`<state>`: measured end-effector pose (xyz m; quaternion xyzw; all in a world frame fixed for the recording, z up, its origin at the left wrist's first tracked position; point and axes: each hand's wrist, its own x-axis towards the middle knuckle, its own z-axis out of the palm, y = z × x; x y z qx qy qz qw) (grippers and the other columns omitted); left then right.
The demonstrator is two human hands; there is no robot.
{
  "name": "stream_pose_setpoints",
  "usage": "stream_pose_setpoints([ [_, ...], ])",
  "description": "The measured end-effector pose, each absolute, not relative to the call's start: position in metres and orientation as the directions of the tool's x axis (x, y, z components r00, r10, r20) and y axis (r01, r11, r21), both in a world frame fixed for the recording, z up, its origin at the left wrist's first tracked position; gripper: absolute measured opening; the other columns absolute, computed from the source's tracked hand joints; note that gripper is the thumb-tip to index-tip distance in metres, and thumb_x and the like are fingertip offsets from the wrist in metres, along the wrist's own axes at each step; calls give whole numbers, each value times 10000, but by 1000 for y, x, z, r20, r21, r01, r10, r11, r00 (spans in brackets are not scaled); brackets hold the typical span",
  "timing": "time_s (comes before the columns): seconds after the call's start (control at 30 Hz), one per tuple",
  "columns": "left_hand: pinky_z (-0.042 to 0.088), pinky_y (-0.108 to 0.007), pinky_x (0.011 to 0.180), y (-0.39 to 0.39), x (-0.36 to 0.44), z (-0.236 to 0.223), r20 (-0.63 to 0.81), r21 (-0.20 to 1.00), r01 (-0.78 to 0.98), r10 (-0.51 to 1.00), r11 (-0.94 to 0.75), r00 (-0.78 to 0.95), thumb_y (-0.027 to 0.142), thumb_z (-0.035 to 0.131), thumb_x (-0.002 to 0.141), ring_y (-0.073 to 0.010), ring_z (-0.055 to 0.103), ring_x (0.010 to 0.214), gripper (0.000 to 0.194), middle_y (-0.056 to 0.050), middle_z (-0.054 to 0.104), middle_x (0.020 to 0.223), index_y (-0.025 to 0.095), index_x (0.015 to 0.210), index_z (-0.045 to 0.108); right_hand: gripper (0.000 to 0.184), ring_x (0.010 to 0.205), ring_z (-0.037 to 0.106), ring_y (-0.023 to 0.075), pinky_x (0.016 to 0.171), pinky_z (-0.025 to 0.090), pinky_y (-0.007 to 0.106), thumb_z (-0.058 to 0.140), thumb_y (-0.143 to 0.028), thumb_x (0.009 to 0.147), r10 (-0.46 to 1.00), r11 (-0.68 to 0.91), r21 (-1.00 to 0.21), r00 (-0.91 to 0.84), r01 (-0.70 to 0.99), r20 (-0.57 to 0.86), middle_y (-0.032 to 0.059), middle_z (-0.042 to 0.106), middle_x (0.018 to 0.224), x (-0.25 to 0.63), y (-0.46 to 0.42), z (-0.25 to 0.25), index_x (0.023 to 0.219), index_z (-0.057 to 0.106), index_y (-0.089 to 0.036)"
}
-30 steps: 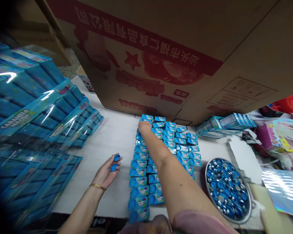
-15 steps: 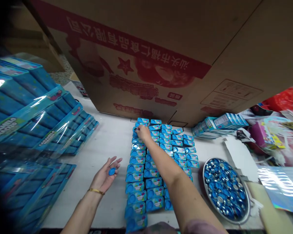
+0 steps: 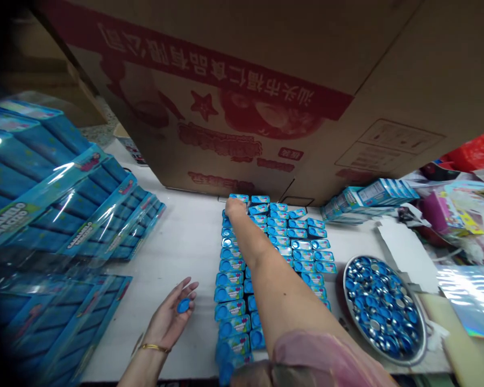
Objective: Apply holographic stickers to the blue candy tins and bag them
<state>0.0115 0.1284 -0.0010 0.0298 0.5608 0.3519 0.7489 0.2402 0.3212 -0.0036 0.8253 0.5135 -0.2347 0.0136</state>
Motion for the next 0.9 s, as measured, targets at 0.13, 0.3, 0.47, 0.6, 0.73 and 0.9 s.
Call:
stream_pose_setpoints([
  [0.13,491,-235,560,124,20,5,-783,398,-491,565,775,259,183,450,807,-121,600,656,174,-100,623,861,128,936,554,364,1004,534,195,804,415,290,510,-307,801,874,-477,-316,404,820,-271,80,588,1058,225,251,12,1149,482,-202],
  [0.3,500,-254,572,112,45,15,-765,335,-503,542,797,349,244,370,851,-134,605,674,223,-93,621,818,120,897,549,282,920,539,137,784,426,239,478,-267,817,997,75,-659,-66,749,39,28,582,1017,180,100,1,1093,532,-249],
  [0.47,493,-227,569,77,99,39,-675,249,-317,399,915,621,319,384,850,-109,591,635,267,-58,607,749,132,944,550,230,844,544,139,763,439,257,428,-174,832,977,25,-665,124,746,176,46,613,875,198,7,23,978,602,-204],
  [0.6,504,-320,745,55,134,51,-619,368,-77,306,926,723,262,452,820,-174,597,885,208,-86,603,1008,175,980,554,239,866,552,141,789,443,281,419,-212,846,764,-146,-623,488,768,423,43,616,894,281,-41,80,1013,590,-217],
  [0.73,513,-294,719,42,168,53,-615,530,101,300,842,729,199,493,792,-166,613,842,200,-92,608,1015,164,977,559,267,979,531,167,886,405,323,440,-225,828,590,-380,-497,619,780,519,48,611,1003,370,-106,101,1044,595,-249],
  [0.9,523,-268,684,17,208,55,-601,590,219,241,777,762,183,515,773,-157,624,794,203,-97,631,964,142,965,567,359,1080,482,194,953,353,338,461,-251,788,280,-601,-691,916,402,289,83,536,1170,427,-203,57,1134,533,-192],
])
